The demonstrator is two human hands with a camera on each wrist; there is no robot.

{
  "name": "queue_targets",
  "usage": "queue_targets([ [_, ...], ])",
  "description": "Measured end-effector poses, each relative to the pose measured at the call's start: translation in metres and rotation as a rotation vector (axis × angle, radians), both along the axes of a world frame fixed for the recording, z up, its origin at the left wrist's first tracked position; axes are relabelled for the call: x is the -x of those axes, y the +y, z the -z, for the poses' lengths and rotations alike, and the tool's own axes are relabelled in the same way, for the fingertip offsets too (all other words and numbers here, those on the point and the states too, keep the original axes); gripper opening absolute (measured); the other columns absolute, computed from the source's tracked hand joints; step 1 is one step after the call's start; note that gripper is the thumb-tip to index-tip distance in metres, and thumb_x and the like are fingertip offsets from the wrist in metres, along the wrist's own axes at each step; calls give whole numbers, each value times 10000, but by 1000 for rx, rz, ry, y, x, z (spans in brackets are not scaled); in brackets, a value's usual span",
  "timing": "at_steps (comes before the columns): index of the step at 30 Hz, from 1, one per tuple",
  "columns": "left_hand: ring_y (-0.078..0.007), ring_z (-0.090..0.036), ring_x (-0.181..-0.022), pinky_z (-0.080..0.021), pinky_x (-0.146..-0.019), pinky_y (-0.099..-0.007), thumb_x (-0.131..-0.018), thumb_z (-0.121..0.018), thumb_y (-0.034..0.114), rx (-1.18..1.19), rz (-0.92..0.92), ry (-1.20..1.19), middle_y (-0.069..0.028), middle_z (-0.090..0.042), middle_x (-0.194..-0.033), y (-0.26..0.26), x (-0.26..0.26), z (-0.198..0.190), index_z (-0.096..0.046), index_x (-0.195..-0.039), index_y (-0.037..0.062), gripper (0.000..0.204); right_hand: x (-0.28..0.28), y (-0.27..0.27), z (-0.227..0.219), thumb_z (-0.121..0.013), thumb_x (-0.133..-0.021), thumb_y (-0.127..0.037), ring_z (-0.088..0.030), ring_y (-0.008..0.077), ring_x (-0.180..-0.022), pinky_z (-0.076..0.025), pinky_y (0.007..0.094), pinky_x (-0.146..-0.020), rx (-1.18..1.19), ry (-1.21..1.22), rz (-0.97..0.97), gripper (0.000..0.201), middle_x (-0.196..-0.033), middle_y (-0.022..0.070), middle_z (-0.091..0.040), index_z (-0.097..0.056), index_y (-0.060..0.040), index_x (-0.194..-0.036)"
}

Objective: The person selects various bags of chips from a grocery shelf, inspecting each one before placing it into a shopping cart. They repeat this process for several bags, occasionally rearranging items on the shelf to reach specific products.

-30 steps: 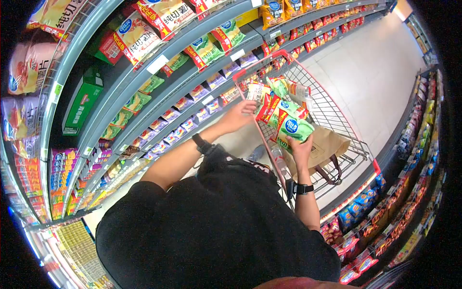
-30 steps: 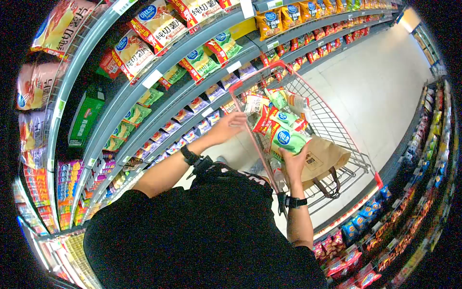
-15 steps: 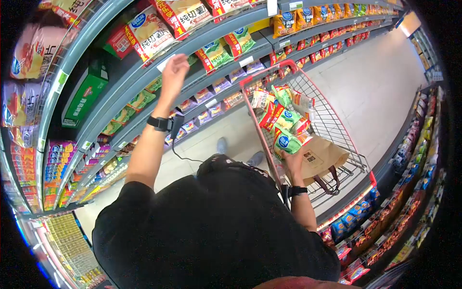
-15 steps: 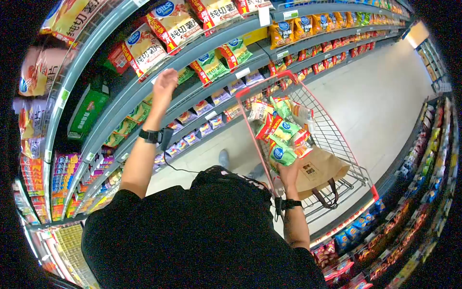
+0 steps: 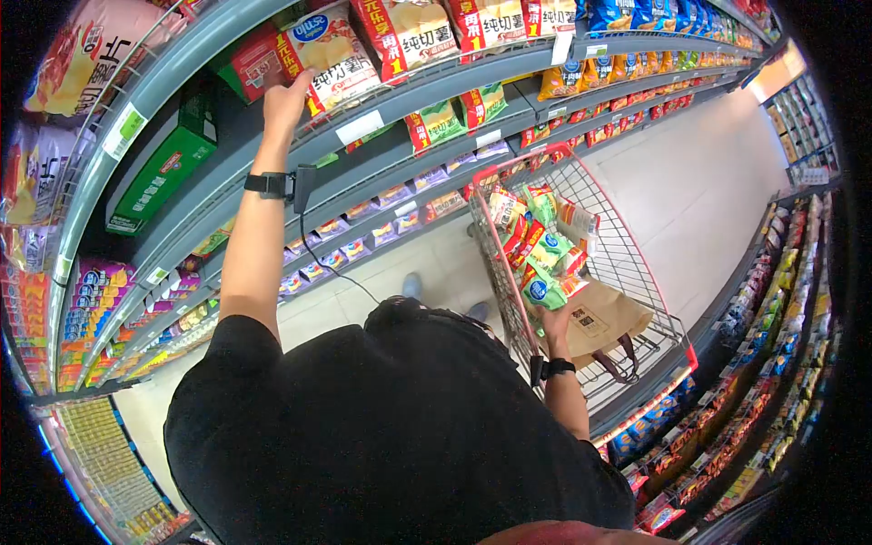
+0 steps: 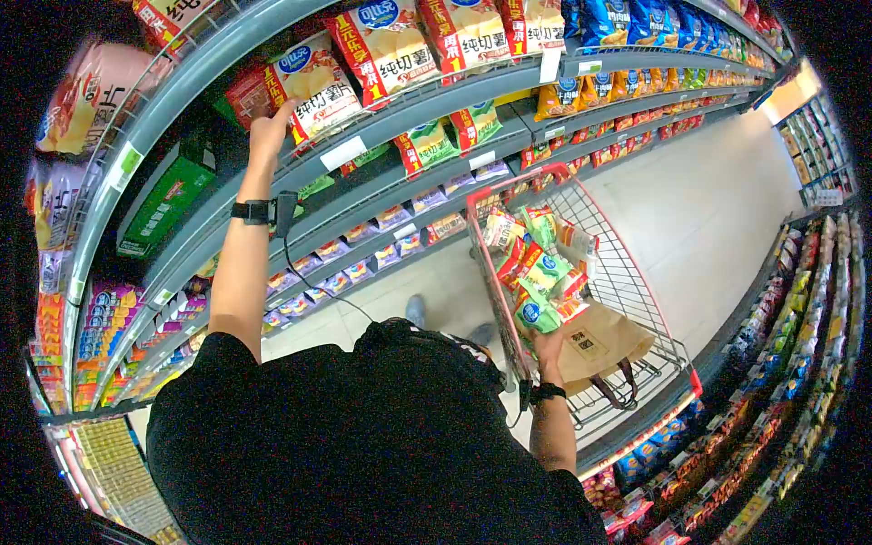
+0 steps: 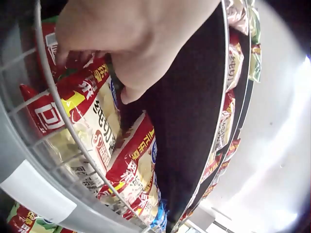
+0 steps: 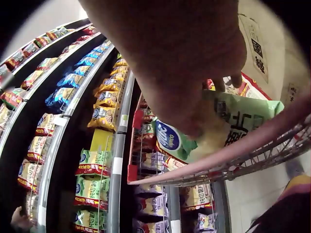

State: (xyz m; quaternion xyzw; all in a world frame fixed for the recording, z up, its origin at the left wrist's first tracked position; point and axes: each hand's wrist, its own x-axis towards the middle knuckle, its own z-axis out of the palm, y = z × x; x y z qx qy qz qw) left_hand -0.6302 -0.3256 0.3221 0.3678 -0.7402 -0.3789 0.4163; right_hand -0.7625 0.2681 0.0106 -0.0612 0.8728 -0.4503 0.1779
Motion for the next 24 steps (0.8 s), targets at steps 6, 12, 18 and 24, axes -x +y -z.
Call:
queue_targets([
  [6, -178, -647, -922, -505, -818, -324, -796, -737, 143, -274, 187, 253, -112, -661, -1054, -53, 11, 38, -511, -1182, 19, 464, 3, 0, 24, -629, -796, -111, -537, 354, -1082, -414, 411, -954, -172, 325, 295, 466, -1128, 229, -568, -478, 74, -1197],
  [12, -190, -660, -886, -529, -778, -314, -783, -743, 74, -230, 131, 374, -126, -661, -1040, -33, 5, 16, -510, -1135, 0, 428, 2, -47, -14, -602, -818, -53, -577, 262, -1030, -458, 360, -893, 138, 328, 277, 364, -1101, 184, -585, -516, 56, -1154],
  [18, -187, -637, -961, -522, -825, -321, -830, -720, 92, -333, 222, 703, -105, -627, -1139, -43, -26, -6, -485, -1260, 21, 496, -13, -109, -61, -542, -828, 21, -584, 241, -1043, -479, 340, -878, 218, 266, 72, 325, -1134, 151, -579, -527, 13, -1152],
  [24, -198, -638, -1010, -531, -857, -336, -878, -645, 100, -494, 458, 520, -150, -594, -1202, 7, -70, -18, -423, -1302, -26, 495, -32, -163, -121, -556, -850, 21, -616, 181, -975, -501, 293, -811, 397, 26, -172, 296, -1099, 99, -609, -541, 6, -1146],
])
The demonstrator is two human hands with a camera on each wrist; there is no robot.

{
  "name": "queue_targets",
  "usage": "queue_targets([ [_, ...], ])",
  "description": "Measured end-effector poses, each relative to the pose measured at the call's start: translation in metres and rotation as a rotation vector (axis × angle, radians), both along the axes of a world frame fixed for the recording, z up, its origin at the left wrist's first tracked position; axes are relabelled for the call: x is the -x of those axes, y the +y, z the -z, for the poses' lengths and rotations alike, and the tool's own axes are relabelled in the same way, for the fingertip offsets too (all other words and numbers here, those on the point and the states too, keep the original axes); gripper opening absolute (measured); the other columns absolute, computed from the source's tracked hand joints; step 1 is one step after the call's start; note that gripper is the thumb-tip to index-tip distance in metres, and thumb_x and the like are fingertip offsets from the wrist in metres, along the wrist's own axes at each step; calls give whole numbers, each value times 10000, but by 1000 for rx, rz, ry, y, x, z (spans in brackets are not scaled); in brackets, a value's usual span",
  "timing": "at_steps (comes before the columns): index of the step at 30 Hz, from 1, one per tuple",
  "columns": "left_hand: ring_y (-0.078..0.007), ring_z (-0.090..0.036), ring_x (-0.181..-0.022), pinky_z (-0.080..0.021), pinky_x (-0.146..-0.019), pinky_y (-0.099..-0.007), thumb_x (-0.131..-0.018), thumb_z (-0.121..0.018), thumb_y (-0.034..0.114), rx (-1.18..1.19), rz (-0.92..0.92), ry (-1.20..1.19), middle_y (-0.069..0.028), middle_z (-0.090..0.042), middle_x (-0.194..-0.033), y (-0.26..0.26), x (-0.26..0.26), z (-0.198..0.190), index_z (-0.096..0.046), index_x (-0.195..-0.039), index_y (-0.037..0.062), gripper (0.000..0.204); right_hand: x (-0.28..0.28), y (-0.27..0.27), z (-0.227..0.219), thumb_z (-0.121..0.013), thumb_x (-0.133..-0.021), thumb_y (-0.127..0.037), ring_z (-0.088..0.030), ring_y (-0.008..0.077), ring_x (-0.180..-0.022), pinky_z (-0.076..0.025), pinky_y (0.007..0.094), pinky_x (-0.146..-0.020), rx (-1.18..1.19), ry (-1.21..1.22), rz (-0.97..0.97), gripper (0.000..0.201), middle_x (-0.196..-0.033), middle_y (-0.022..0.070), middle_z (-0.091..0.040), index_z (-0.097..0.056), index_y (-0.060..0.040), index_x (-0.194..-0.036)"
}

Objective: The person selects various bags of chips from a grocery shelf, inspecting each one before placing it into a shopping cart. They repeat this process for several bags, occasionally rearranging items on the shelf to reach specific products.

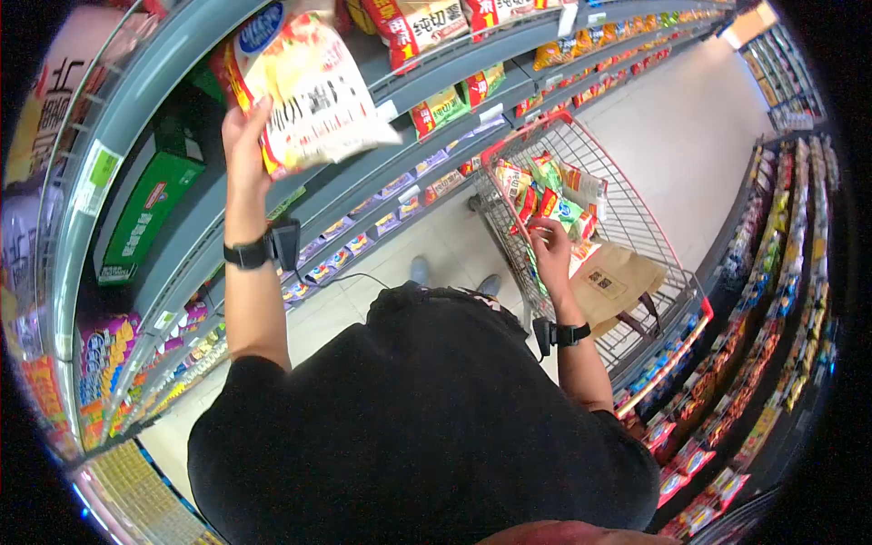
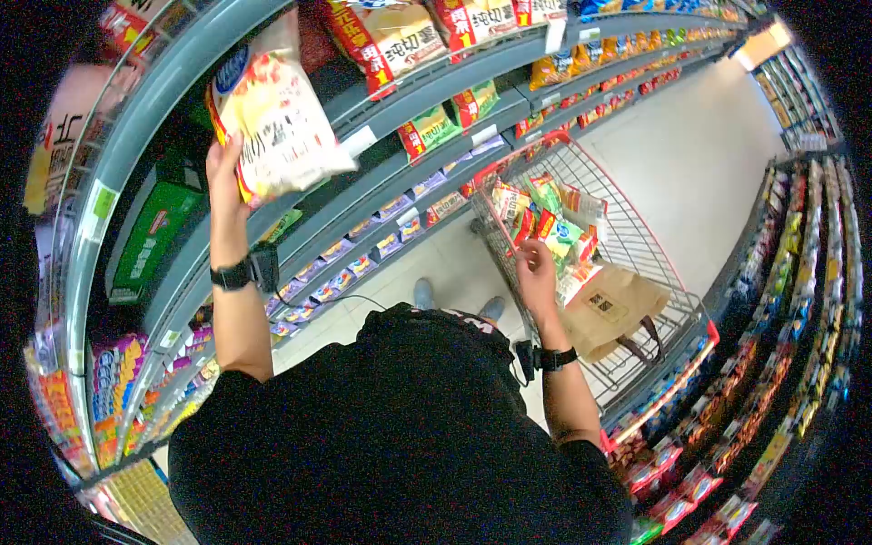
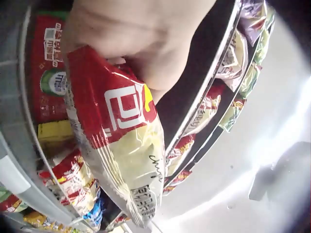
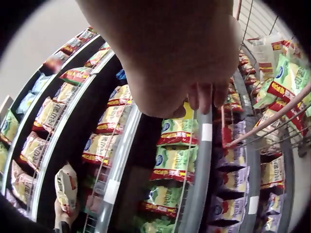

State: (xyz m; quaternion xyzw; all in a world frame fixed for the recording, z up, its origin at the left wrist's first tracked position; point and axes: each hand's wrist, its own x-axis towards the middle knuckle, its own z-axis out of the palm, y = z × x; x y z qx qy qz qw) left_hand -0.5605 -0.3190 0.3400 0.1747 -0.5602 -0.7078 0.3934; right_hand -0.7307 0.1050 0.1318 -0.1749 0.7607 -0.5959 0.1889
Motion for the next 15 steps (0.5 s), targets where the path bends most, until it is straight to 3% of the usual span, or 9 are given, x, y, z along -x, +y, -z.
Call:
queue_targets([
  [2, -189, -616, -1049, -509, -897, -333, -855, -669, 94, 52, 113, -31, -143, -583, -1220, 30, -2, 12, -411, -1322, -19, 546, -5, -9, -15, -575, -874, -7, -610, 176, -1007, -489, 293, -842, 106, -63, -157, 311, -1138, 108, -599, -521, -2, -1181],
  [5, -178, -575, -1106, -483, -938, -336, -797, -736, 101, 66, 272, -111, -121, -558, -1245, 91, 11, 33, -389, -1348, -16, 662, -23, -29, -70, -648, -896, -202, -582, 176, -1045, -458, 309, -907, 291, -262, -266, 459, -1156, 105, -589, -468, -25, -1279],
  [8, -179, -542, -1150, -452, -976, -340, -727, -801, 119, 75, 451, -269, -122, -538, -1267, 146, 35, 51, -358, -1373, -17, 795, -25, -31, -93, -649, -891, -288, -544, 203, -1143, -435, 331, -965, 509, -432, -338, 611, -1269, 131, -533, -357, -3, -1347],
  [11, -189, -522, -1178, -428, -1002, -336, -699, -815, 126, 61, 580, -294, -141, -505, -1304, 191, 56, 80, -320, -1395, -17, 866, -18, -24, -79, -653, -877, -377, -517, 200, -1170, -422, 348, -984, 509, -326, -303, 715, -1303, 134, -505, -313, 15, -1369],
  [13, -192, -518, -1185, -427, -1002, -335, -701, -809, 124, 203, 575, -344, -150, -492, -1314, 215, 64, 91, -306, -1403, -9, 873, -15, -10, -68, -690, -854, -318, -552, 171, -1100, -450, 331, -946, 440, -391, -219, 634, -1237, 113, -558, -408, 20, -1310],
  [15, -188, -516, -1186, -428, -1002, -340, -711, -799, 133, 178, 641, -336, -145, -502, -1300, 230, 70, 94, -330, -1395, 1, 840, -12, 2, -68, -702, -845, -295, -575, 156, -1052, -466, 319, -919, 400, -427, -151, 585, -1182, 99, -594, -459, 21, -1273],
])
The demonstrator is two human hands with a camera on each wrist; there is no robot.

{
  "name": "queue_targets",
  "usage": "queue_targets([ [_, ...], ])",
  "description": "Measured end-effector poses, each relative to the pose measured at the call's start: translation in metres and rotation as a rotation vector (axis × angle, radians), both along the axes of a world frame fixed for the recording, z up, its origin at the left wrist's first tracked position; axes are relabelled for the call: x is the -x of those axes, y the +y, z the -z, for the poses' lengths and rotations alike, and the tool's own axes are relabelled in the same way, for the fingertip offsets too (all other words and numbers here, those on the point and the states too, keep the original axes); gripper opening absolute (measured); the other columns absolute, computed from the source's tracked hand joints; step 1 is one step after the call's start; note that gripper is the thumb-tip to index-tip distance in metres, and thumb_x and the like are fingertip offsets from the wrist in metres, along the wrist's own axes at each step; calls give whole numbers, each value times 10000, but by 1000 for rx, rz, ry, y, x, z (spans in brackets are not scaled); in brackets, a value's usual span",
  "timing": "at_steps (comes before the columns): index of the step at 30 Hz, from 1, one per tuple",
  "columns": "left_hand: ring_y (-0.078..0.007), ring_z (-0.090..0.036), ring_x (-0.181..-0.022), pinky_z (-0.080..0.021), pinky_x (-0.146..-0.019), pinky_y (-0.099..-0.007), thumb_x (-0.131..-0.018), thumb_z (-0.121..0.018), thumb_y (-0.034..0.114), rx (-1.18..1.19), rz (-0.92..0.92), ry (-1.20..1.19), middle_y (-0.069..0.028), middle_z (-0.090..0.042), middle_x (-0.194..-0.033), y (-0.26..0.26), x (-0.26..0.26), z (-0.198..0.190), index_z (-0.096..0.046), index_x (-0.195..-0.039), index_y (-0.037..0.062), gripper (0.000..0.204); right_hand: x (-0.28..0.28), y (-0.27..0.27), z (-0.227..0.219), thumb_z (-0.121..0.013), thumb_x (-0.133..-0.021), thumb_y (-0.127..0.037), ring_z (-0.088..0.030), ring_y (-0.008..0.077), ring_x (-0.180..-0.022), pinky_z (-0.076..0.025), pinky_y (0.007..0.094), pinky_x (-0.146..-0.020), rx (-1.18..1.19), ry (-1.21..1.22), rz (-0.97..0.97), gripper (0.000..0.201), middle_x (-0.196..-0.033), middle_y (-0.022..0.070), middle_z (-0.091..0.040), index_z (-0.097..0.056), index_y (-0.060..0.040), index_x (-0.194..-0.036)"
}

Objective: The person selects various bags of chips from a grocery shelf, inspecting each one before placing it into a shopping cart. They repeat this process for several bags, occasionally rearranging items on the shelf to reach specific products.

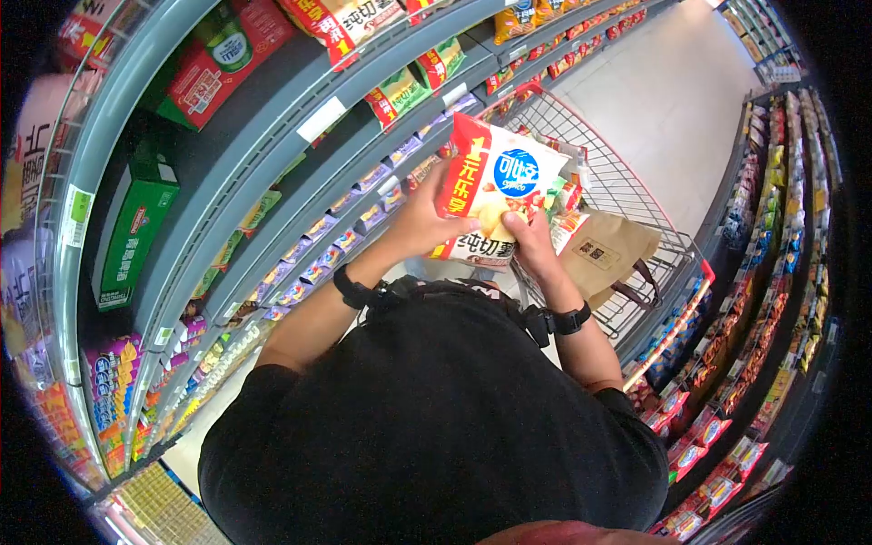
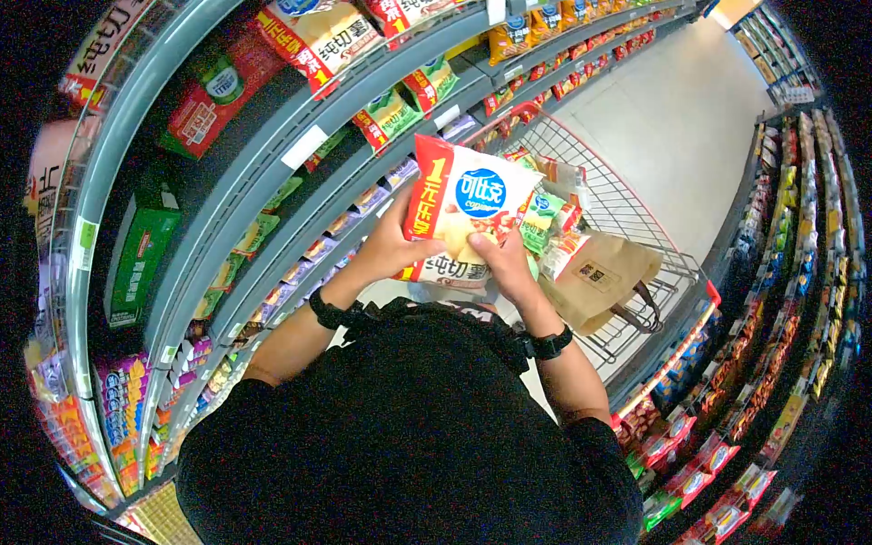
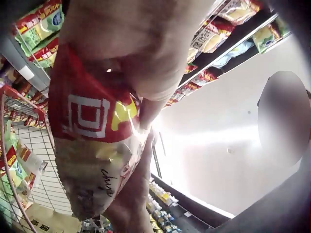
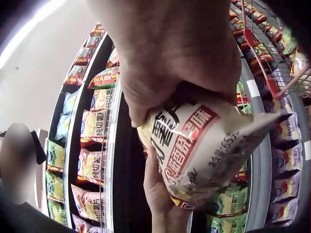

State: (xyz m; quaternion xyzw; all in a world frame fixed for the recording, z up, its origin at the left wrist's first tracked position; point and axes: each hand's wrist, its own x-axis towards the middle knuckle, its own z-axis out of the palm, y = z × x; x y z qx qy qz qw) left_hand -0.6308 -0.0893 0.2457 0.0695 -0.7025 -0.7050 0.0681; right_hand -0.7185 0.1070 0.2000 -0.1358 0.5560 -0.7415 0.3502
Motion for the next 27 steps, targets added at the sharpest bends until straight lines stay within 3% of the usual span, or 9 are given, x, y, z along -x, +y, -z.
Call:
queue_targets([
  [1, -186, -518, -1184, -428, -1001, -341, -716, -793, 135, -22, 37, -21, -140, -504, -1297, 5, 4, -2, -336, -1393, 2, 827, -2, 2, -8, -715, -832, -238, -603, 139, -978, -487, 300, -875, 42, -35, 73, 488, -1095, 78, -634, -522, 15, -1202],
  [8, -157, -562, -1099, -465, -946, -331, -818, -730, 205, -99, 113, -104, -94, -565, -1224, 40, 32, 7, -384, -1357, 34, 663, 1, 42, -9, -741, -816, -181, -611, 126, -932, -498, 290, -843, -116, 125, 101, 425, -1052, 68, -651, -539, 2, -1143],
  [12, -153, -584, -1060, -475, -929, -322, -826, -718, 182, -175, 102, -138, -83, -584, -1199, 66, 43, 10, -419, -1332, 33, 606, 8, 69, 2, -755, -808, -226, -593, 135, -995, -482, 299, -886, -126, 91, 79, 532, -1123, 81, -621, -491, 7, -1207],
  [18, -159, -597, -1051, -490, -907, -327, -821, -729, 159, -189, 124, -152, -98, -601, -1179, 96, 56, 1, -445, -1293, 20, 568, 20, 101, 10, -759, -789, -362, -564, 147, -1077, -460, 318, -941, 70, 11, 81, 733, -1211, 94, -570, -395, 10, -1305],
  [22, -168, -597, -1059, -494, -905, -344, -828, -725, 161, -196, 85, -113, -106, -619, -1149, 112, 66, 4, -460, -1261, 2, 533, 29, 108, -8, -729, -824, -286, -588, 172, -1056, -471, 314, -926, 91, -45, 124, 615, -1167, 98, -604, -441, 17, -1274],
  [25, -168, -598, -1055, -482, -922, -332, -837, -709, 163, -49, -214, 85, -92, -631, -1105, 128, 79, 38, -469, -1259, 10, 509, 41, 115, 7, -695, -856, -215, -616, 169, -993, -503, 299, -862, 8, -90, 287, 503, -1135, 116, -616, -466, 20, -1238],
  [27, -177, -583, -1070, -480, -904, -322, -832, -711, 147, 140, -93, -39, -100, -602, -1159, 120, 76, 38, -472, -1275, 22, 519, 53, 118, 22, -691, -860, -200, -625, 159, -945, -517, 289, -819, -50, -77, 363, 475, -1110, 129, -614, -470, 25, -1215],
])
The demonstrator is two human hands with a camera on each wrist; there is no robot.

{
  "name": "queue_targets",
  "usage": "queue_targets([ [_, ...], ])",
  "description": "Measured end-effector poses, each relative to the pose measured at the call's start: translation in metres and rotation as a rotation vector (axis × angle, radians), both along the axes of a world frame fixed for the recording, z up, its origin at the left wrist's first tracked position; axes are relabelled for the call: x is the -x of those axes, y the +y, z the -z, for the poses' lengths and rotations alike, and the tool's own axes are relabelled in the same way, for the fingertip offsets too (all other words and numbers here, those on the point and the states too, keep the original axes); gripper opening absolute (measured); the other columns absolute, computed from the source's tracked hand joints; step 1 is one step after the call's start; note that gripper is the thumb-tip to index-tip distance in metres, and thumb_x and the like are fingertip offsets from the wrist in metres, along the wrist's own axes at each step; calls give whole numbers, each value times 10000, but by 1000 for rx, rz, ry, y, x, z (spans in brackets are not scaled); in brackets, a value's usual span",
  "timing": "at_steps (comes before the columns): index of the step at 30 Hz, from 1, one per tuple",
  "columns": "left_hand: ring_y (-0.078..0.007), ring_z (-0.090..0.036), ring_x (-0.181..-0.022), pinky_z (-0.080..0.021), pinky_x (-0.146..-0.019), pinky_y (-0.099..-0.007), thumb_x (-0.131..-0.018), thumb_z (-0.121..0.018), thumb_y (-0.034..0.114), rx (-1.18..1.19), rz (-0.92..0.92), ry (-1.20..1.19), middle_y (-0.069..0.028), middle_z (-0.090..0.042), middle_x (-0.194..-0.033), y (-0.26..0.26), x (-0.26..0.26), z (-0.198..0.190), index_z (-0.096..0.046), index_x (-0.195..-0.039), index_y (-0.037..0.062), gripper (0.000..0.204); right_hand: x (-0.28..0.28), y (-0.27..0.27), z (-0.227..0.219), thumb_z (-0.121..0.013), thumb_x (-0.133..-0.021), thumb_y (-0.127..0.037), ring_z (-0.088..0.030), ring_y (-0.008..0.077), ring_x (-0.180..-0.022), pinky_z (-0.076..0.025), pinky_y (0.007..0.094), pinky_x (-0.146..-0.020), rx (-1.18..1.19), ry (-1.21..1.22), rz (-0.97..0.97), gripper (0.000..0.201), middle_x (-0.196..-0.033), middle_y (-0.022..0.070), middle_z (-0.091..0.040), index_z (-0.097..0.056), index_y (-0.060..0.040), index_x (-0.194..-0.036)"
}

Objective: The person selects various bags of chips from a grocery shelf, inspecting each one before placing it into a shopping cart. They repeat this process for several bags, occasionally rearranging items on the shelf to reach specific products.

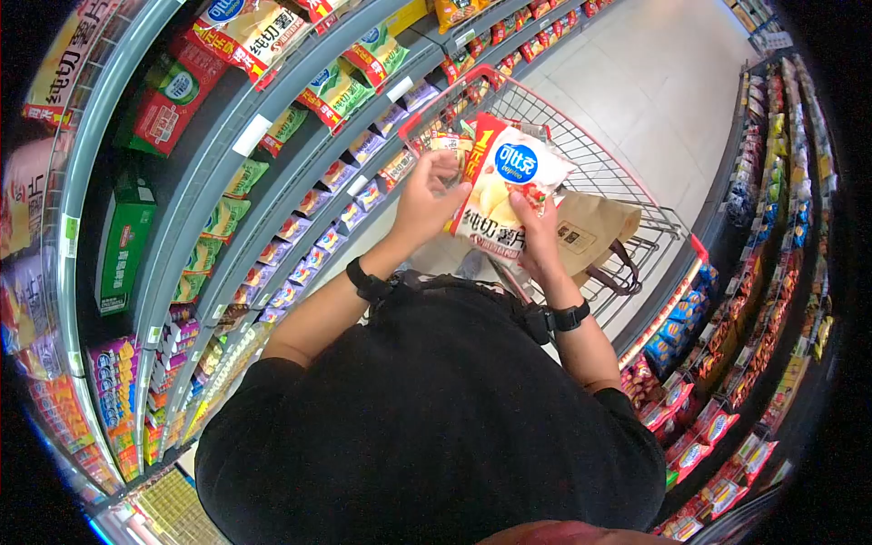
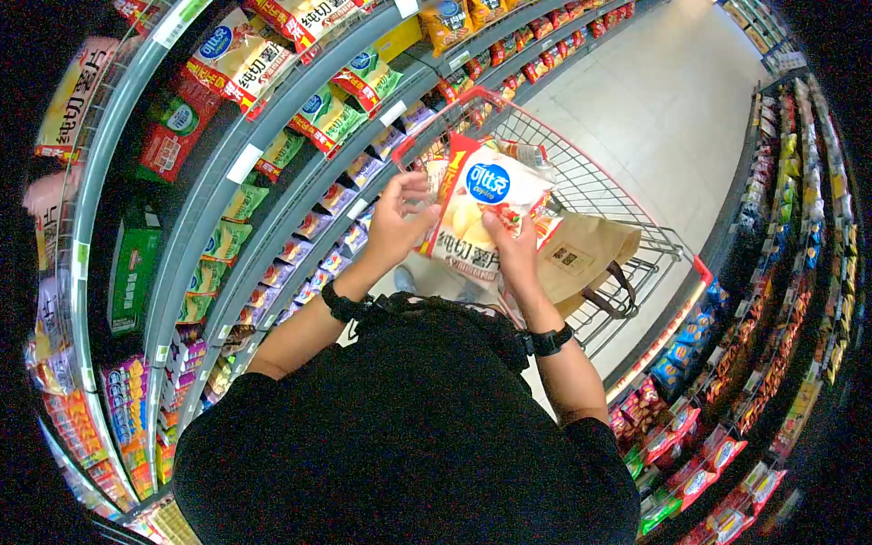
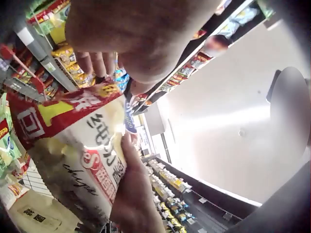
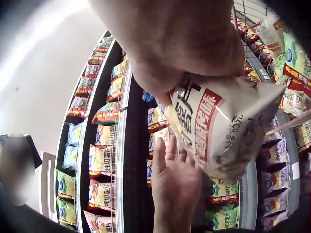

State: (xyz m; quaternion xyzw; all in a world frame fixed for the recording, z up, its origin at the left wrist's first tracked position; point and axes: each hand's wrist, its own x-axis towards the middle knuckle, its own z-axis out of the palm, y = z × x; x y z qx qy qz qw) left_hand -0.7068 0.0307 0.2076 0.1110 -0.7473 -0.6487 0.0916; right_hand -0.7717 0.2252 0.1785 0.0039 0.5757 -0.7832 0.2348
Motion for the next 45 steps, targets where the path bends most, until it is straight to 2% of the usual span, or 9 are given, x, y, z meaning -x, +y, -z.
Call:
queue_targets([
  [2, -188, -566, -1073, -482, -874, -313, -815, -726, 146, -27, 215, -148, -113, -569, -1191, 2, 0, -18, -468, -1302, 44, 560, 6, 0, -2, -695, -857, -198, -617, 160, -954, -514, 292, -824, -64, 51, 37, 478, -1116, 135, -604, -468, 35, -1208],
  [8, -219, -515, -1167, -443, -960, -354, -779, -762, 192, 0, 46, -16, -135, -492, -1282, 28, 0, -9, -365, -1365, 23, 728, 11, -3, 15, -679, -846, -148, -458, 229, -1229, -453, 358, -978, -131, 472, -189, 755, -1376, 197, -419, -258, 29, -1448],
  [9, -226, -499, -1191, -428, -985, -362, -768, -770, 190, -36, 6, 21, -140, -474, -1307, 29, 1, -9, -346, -1367, 13, 755, 0, -6, -31, -676, -845, -127, -442, 244, -1261, -415, 407, -1027, -64, 364, -303, 770, -1409, 162, -403, -244, -30, -1475],
  [14, -189, -621, -1023, -499, -884, -324, -798, -741, 158, -83, -179, -24, -124, -629, -1128, -2, 9, -2, -426, -1289, -7, 605, 6, 6, -38, -681, -839, -116, -449, 254, -1268, -433, 410, -1005, -3, 363, -546, 700, -1437, 139, -369, -316, -40, -1431],
  [18, -187, -627, -1011, -496, -891, -319, -865, -668, 166, -207, -35, -136, -119, -626, -1156, -13, 3, -10, -490, -1250, -16, 462, 16, 8, -27, -691, -847, -138, -471, 226, -1246, -433, 391, -992, -38, 309, -229, 691, -1380, 140, -437, -310, -27, -1413],
  [21, -180, -621, -1023, -497, -892, -318, -888, -642, 182, -428, 82, -140, -119, -623, -1167, -9, 3, -7, -502, -1257, -18, 442, 12, 8, -26, -688, -865, -204, -504, 198, -1190, -422, 354, -994, 118, 145, -404, 647, -1308, 123, -512, -352, -14, -1384],
  [31, -183, -599, -1066, -493, -903, -317, -923, -601, 229, -618, 209, -231, -145, -589, -1214, -27, 4, -14, -462, -1299, -44, 485, -14, -19, -34, -668, -889, -302, -561, 157, -1064, -436, 320, -951, 52, 75, -285, 529, -1187, 92, -601, -487, 11, -1275],
  [38, -185, -499, -1203, -412, -1011, -322, -953, -551, 273, -290, 379, -279, -125, -488, -1340, -52, -3, -13, -322, -1422, -4, 591, -13, -47, -12, -612, -928, -280, -635, 189, -968, -532, 320, -826, 97, -266, -49, 465, -1139, 110, -614, -482, 12, -1266],
  [45, -174, -589, -1100, -482, -925, -315, -952, -556, 241, -624, 373, -397, -123, -557, -1262, -89, -11, 8, -377, -1386, 7, 524, -31, -81, -25, -569, -941, -290, -635, 183, -991, -535, 318, -833, 162, -346, -105, 463, -1180, 110, -602, -466, 7, -1280],
])
